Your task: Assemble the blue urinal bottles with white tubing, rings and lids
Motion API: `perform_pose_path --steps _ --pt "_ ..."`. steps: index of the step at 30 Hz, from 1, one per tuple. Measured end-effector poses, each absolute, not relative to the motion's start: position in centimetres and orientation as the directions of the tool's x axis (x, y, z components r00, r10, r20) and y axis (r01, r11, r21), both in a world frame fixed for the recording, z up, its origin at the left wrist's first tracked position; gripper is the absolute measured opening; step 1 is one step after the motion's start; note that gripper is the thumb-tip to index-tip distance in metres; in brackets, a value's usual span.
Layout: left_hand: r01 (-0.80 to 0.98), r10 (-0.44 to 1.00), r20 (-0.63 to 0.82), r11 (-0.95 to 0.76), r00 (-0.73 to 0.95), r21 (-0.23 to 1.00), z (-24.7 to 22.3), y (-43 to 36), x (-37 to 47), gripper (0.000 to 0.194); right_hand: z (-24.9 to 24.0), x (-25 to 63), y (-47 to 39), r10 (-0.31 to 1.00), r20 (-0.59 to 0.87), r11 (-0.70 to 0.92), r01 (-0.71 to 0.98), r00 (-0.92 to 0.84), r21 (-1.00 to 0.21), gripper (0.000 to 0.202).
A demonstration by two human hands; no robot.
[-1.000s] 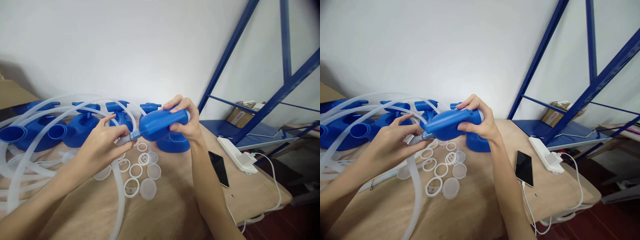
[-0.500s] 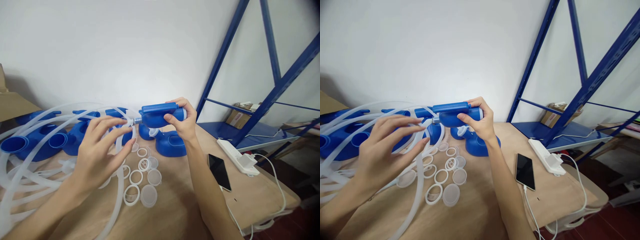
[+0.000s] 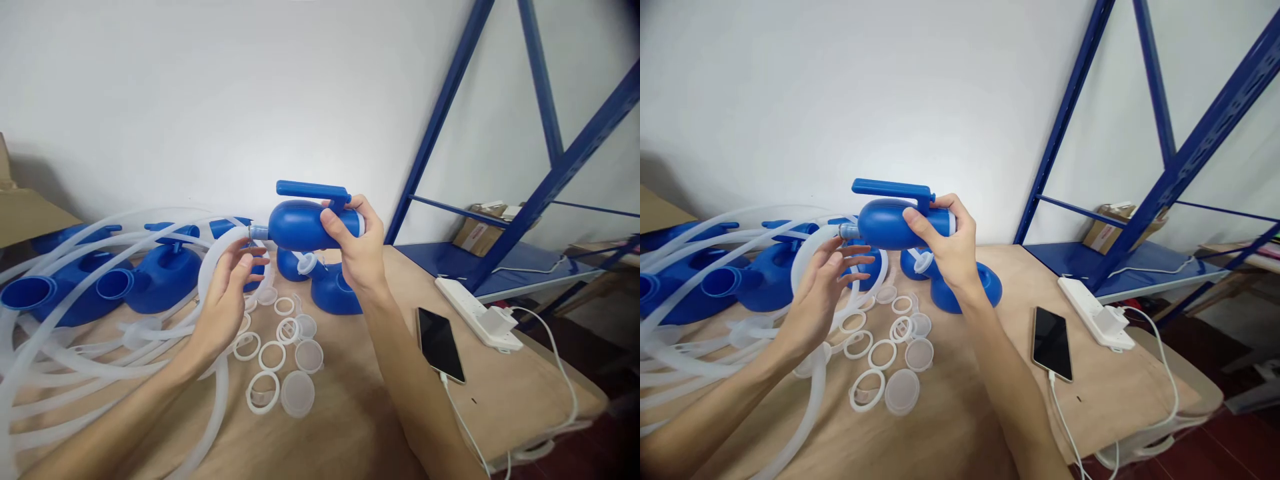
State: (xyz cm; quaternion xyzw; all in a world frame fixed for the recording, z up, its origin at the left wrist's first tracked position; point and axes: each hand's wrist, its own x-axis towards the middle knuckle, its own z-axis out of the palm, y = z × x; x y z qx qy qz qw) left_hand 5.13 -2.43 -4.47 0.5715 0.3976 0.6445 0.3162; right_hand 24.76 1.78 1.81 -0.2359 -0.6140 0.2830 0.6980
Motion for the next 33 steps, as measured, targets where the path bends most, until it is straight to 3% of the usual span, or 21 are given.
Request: perform_pose_path --steps 3,12,16,22,25,29,31,33 --pt "0.087 0.860 0.495 -0.487 -0.125 0.869 -3.9 -2.7 4.9 0.046 1.6 24.3 1.8 0.704 0.709 0.709 -0.097 0.042 -0.699 0.046" --pt "0.439 0.782 0.618 -0.527 -0.086 0.728 -3.8 -2.6 3.4 0.040 1.5 23.8 1.3 0.692 0.722 0.719 -0.074 -0.019 -0.691 0.046" --pt "0.390 0.809 0.583 -0.516 -0.070 0.763 -3.5 -2.7 3.2 0.041 1.3 23.7 1.4 0.661 0.749 0.747 -0.050 -0.041 -0.663 0.047" --pt "0.164 0.919 0.394 -0.388 -0.005 0.907 -2.6 -3.2 3.8 0.042 0.9 24.2 2.4 0.480 0.876 0.877 -0.012 -0.050 -0.481 0.046" --pt "0.098 0.918 0.397 -0.395 -0.001 0.913 -2.4 -3.1 4.0 0.045 0.7 24.2 2.6 0.421 0.906 0.907 0.021 -0.045 -0.420 0.043" --pt "0.140 0.938 0.339 -0.345 0.068 0.928 -1.8 -3.0 3.8 0.050 0.8 24.5 2.8 0.448 0.893 0.894 0.007 -0.036 -0.448 0.040" --pt "0.223 0.956 0.250 -0.280 0.155 0.934 -1.2 -3.6 3.5 0.054 1.1 24.9 2.9 0.507 0.861 0.862 0.020 -0.043 -0.506 0.040" --pt "0.358 0.947 0.261 -0.312 0.185 0.880 -0.5 -4.6 3.2 0.053 1.5 25.6 2.8 0.563 0.825 0.827 0.050 -0.060 -0.560 0.041"
